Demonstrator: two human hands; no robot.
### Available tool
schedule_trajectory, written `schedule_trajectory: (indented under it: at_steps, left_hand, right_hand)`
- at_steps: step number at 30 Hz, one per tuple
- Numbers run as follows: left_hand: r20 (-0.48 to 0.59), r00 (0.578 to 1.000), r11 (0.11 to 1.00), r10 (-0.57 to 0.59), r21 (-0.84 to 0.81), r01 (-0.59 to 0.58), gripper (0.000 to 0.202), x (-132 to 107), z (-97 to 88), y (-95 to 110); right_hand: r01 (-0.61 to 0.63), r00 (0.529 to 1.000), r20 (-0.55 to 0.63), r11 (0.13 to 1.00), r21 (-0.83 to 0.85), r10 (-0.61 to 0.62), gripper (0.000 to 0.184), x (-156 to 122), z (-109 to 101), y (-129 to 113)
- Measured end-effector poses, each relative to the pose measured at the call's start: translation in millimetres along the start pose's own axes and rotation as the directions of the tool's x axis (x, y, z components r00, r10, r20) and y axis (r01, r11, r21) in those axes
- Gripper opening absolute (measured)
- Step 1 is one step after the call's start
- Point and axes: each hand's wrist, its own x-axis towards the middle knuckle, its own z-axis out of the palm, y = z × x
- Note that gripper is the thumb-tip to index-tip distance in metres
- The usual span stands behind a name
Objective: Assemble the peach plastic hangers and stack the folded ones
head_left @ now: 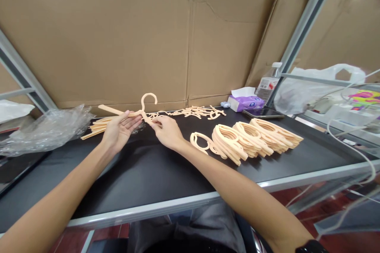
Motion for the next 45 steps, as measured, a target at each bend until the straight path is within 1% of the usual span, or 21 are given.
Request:
schedule_trajectory:
  at_steps: [2, 4, 6, 8, 11, 14, 15, 18, 20, 23, 27, 29, 31, 33, 34, 36, 37, 39, 42, 44, 45]
  left_hand:
    - [-0.037, 0.999, 0.999, 0.026, -0.026, -0.026, 0.016, 3, -5.0, 5]
    - [-0.133, 0.989, 0.997, 0.064, -0.028, -0.069, 0.015, 9, -14.8, 11]
    - [-0.198, 0.972, 0.991, 0.123, 0.072, -0.11, 0.013, 17, -27.4, 18]
    - [-0.207, 0.966, 0.98, 0.152, 0.159, -0.12, 0.009, 25, -38.6, 23]
    - [-0.16, 0.973, 0.934, 0.167, 0.341, -0.105, 0.008, 32, -46.5, 20]
    - [-0.01, 0.995, 0.8, 0.101, 0.596, -0.075, 0.012, 31, -44.9, 11]
    - [0.079, 0.994, 0.7, 0.073, 0.706, -0.107, 0.013, 29, -43.5, 8]
    - [0.293, 0.956, 0.45, -0.004, 0.854, -0.26, 0.018, 23, -39.4, 3]
    - [0.378, 0.925, 0.393, -0.049, 0.858, -0.33, 0.018, 20, -37.1, 1]
    - [0.439, 0.893, 0.369, -0.099, 0.85, -0.377, 0.017, 17, -34.2, -2]
    - [0.455, 0.886, 0.312, -0.085, 0.857, -0.411, 0.017, 15, -32.3, -7]
    - [0.472, 0.88, 0.226, -0.059, 0.865, -0.448, 0.016, 13, -31.3, -8]
    - [0.482, 0.876, 0.094, 0.003, 0.872, -0.481, 0.016, 10, -29.0, -8]
    - [0.508, 0.857, -0.034, 0.089, 0.861, -0.507, 0.017, 5, -25.1, -8]
    - [0.54, 0.833, -0.071, 0.118, 0.841, -0.536, 0.017, 2, -22.4, -9]
    - [0.641, 0.759, -0.075, 0.114, 0.768, -0.637, 0.015, -5, -15.8, -13]
    - [0.697, 0.71, -0.057, 0.099, 0.717, -0.695, 0.014, -10, -12.0, -16]
    - [0.807, 0.586, -0.047, 0.076, 0.59, -0.806, 0.012, -20, -3.9, -24]
    - [0.906, 0.422, 0.0, -0.032, 0.422, -0.906, 0.017, -36, 6.5, -38]
    - [0.928, 0.366, -0.001, -0.072, 0.367, -0.93, 0.022, -44, 9.3, -45]
    - [0.931, 0.357, -0.011, -0.077, 0.357, -0.934, 0.024, -47, 9.1, -47]
  right_hand:
    - [-0.003, 1.0, -0.019, 1.0, -0.02, 0.003, 0.026, 1, -2, 0]
    - [-0.022, 1.0, -0.021, 0.998, -0.064, 0.021, 0.027, 1, -6, -1]
    - [-0.043, 0.999, -0.011, 0.991, -0.13, 0.041, 0.028, 0, -10, -3]
    - [-0.047, 0.999, -0.002, 0.976, -0.211, 0.048, 0.029, -1, -14, -6]
    - [-0.049, 0.997, 0.035, 0.947, -0.316, 0.063, 0.028, -2, -17, -9]
    - [-0.038, 0.992, 0.1, 0.929, -0.368, 0.08, 0.026, -3, -19, -12]
    - [-0.038, 0.989, 0.12, 0.926, -0.376, 0.089, 0.025, -4, -19, -12]
    - [-0.073, 0.974, 0.173, 0.921, -0.384, 0.149, 0.024, -5, -20, -13]
    - [-0.092, 0.962, 0.203, 0.92, -0.381, 0.18, 0.022, -5, -21, -14]
    - [-0.093, 0.952, 0.236, 0.919, -0.384, 0.195, 0.018, -6, -22, -14]
    - [-0.058, 0.961, 0.22, 0.9, -0.433, 0.168, 0.018, -7, -22, -14]
    - [-0.027, 0.966, 0.215, 0.885, -0.464, 0.142, 0.018, -8, -21, -15]
    - [-0.009, 0.97, 0.211, 0.877, -0.48, 0.125, 0.019, -8, -20, -15]
    - [-0.003, 0.975, 0.191, 0.877, -0.481, 0.109, 0.019, -8, -19, -14]
    - [-0.001, 0.98, 0.175, 0.876, -0.482, 0.098, 0.019, -7, -19, -13]
    - [0.001, 0.988, 0.137, 0.871, -0.492, 0.076, 0.022, -6, -19, -11]
    - [0.001, 0.99, 0.121, 0.866, -0.5, 0.069, 0.024, -6, -19, -10]
    - [-0.008, 0.993, 0.098, 0.856, -0.517, 0.068, 0.026, -4, -21, -9]
    - [-0.037, 0.995, 0.061, 0.851, -0.524, 0.081, 0.028, -3, -25, -8]
    - [-0.054, 0.995, 0.041, 0.851, -0.523, 0.089, 0.029, -2, -26, -8]
    - [-0.058, 0.995, 0.037, 0.85, -0.524, 0.091, 0.029, -2, -26, -8]
